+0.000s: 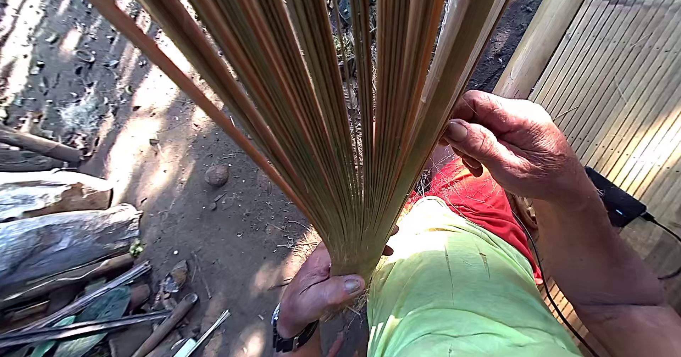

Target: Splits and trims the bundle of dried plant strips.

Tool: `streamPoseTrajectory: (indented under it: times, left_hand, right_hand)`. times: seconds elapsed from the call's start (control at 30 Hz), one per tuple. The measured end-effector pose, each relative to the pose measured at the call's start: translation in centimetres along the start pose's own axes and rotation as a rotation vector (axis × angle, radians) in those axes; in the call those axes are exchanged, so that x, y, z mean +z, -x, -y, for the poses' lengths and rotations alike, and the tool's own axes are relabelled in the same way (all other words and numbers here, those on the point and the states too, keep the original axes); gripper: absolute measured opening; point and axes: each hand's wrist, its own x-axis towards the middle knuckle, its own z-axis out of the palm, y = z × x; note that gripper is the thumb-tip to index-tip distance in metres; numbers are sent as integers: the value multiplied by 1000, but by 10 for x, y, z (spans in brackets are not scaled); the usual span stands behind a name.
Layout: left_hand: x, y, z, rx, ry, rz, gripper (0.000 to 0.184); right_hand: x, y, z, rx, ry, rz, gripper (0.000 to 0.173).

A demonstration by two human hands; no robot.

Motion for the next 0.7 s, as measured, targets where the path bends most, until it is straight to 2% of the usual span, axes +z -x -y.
streamPoseTrajectory:
  times: [0.13,0.23,0.3,0.37,0.43,0.5,0.6,0.7]
  left_hand:
    - [1,1,1,8,31,-14,58]
    - [0,0,0,31,63,-7,55]
    - [6,-3,-10,68,23,-23,46]
    - [7,-5,-13,91,5,-51,43]
    - [2,-4,-6,73,25,-72,47]
    - [-4,-1,0,50,56,-77,53]
    - [-2,0,-3,55,45,-87,51]
    - [2,0,-5,72,52,-88,48]
  right_hand:
    - [6,1,5,-50,-8,-49,16]
    - [13,9,13,-202,-59,-28,15]
    - [26,23,21,-276,-153,66,16]
    - [45,44,24,-279,-270,237,19]
    - [60,57,20,-281,-341,408,18]
    - [70,65,15,-285,-356,487,17]
    - [62,64,12,-207,-274,412,16]
    - [37,39,6,-70,-91,139,32]
